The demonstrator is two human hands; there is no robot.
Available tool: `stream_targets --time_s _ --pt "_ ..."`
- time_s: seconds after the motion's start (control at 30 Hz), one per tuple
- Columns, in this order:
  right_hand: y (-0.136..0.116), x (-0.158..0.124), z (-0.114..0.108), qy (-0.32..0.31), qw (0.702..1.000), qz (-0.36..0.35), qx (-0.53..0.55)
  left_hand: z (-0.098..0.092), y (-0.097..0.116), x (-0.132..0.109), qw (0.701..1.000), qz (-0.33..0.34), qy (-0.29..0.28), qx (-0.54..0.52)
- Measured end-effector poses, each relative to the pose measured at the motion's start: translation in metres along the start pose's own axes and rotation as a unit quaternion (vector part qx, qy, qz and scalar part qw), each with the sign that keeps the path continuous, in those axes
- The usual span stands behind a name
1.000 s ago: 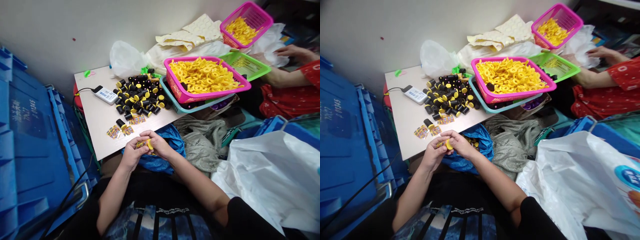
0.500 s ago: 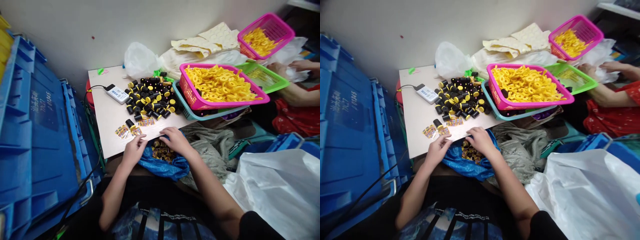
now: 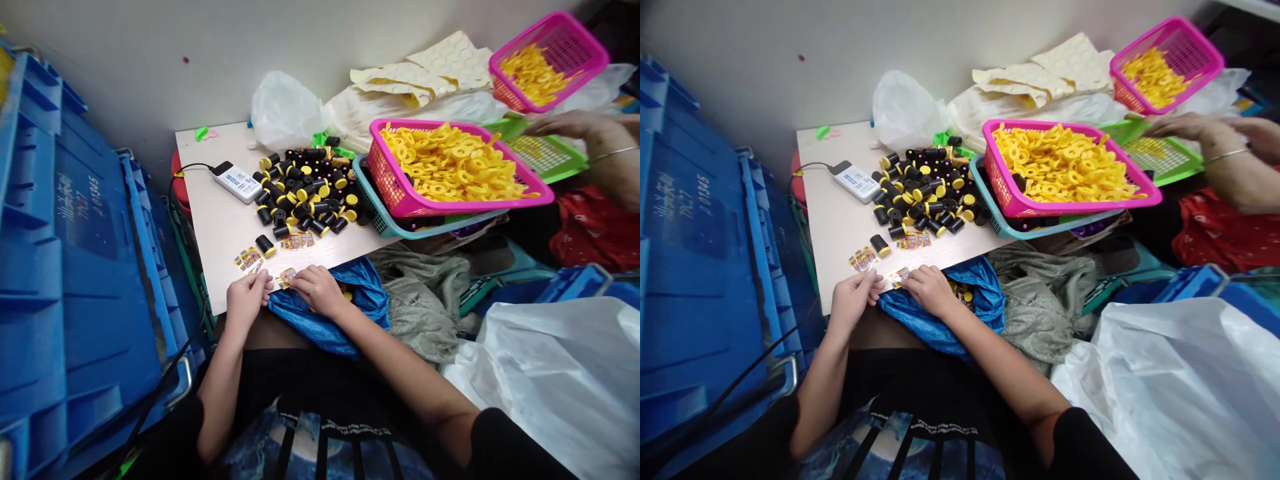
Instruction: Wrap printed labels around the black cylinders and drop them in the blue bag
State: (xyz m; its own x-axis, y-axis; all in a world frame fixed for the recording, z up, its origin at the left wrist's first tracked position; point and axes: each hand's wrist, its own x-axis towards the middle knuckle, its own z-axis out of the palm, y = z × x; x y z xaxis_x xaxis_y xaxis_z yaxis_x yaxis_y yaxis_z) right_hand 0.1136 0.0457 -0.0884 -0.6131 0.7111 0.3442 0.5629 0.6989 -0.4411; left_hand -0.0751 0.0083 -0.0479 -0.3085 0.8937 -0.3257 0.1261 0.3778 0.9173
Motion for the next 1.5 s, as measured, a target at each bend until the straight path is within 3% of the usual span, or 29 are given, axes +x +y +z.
stream_targets --time_s 0.07,0.13,0.2,0.27,0.37,0.43,0.5,0.57,0.6,0.67,0.77,0.87,0.93,1.07,1.2,1.3,1.37,1.43,1.5 --pt "-0.005 0.0 0.001 0.096 0.986 0.106 0.082 0.008 0.0 -0.003 1.0 0.024 -0.018 -0.002" --pt "-0.014 0.004 0.0 0.172 0.951 0.202 0.162 0.019 0.001 -0.006 0.996 0.054 -0.052 -0.044" --pt "-0.022 0.01 -0.002 0.189 0.934 0.219 0.211 0.031 0.002 -0.007 0.987 0.067 -0.083 -0.121" --pt "-0.027 0.016 -0.003 0.167 0.939 0.186 0.237 0.041 0.001 -0.004 0.977 0.059 -0.081 -0.188" --pt "-0.023 0.025 -0.003 0.133 0.929 0.193 0.288 0.049 -0.002 0.007 0.976 0.039 -0.038 -0.211" --pt "-0.015 0.031 -0.002 0.132 0.893 0.262 0.342 0.048 -0.004 0.013 0.984 0.054 0.004 -0.172" --pt "-0.009 0.035 -0.004 0.167 0.843 0.337 0.384 0.045 -0.003 0.013 0.985 0.124 0.082 -0.085" --pt "-0.009 0.036 -0.008 0.226 0.814 0.374 0.382 0.042 0.001 0.008 0.964 0.219 0.154 0.01" --pt "-0.013 0.036 -0.01 0.253 0.817 0.371 0.361 0.041 0.003 0.004 0.951 0.256 0.167 0.041" --pt "-0.024 0.033 -0.014 0.273 0.857 0.315 0.304 0.041 0.007 -0.004 0.95 0.281 0.127 0.045" --pt "-0.038 0.031 -0.016 0.216 0.931 0.159 0.248 0.042 0.008 -0.008 0.975 0.205 0.031 -0.08" --pt "-0.032 0.038 -0.017 0.132 0.959 0.058 0.243 0.037 0.005 -0.001 0.969 0.11 0.059 -0.212" --pt "-0.016 0.05 -0.019 0.107 0.974 0.065 0.187 0.03 0.003 0.005 0.962 0.073 0.092 -0.248" --pt "0.018 0.085 -0.022 0.05 0.989 0.133 -0.045 0.016 0.006 0.009 0.964 0.059 0.099 -0.24" --pt "0.032 0.107 -0.019 -0.048 0.984 0.082 -0.15 0.01 0.01 0.005 0.969 0.077 0.11 -0.209" --pt "0.029 0.105 -0.02 0.005 0.992 0.075 -0.097 0.007 0.01 0.004 0.965 0.098 0.128 -0.204" --pt "0.022 0.094 -0.026 0.076 0.991 0.105 0.025 0.005 0.009 0.004 0.964 0.1 0.139 -0.202" --pt "0.012 0.078 -0.036 0.111 0.968 0.125 0.186 0.004 0.008 0.004 0.965 0.098 0.14 -0.2" --pt "0.001 0.061 -0.047 0.095 0.935 0.12 0.321 0.006 0.007 0.004 0.968 0.099 0.123 -0.198"
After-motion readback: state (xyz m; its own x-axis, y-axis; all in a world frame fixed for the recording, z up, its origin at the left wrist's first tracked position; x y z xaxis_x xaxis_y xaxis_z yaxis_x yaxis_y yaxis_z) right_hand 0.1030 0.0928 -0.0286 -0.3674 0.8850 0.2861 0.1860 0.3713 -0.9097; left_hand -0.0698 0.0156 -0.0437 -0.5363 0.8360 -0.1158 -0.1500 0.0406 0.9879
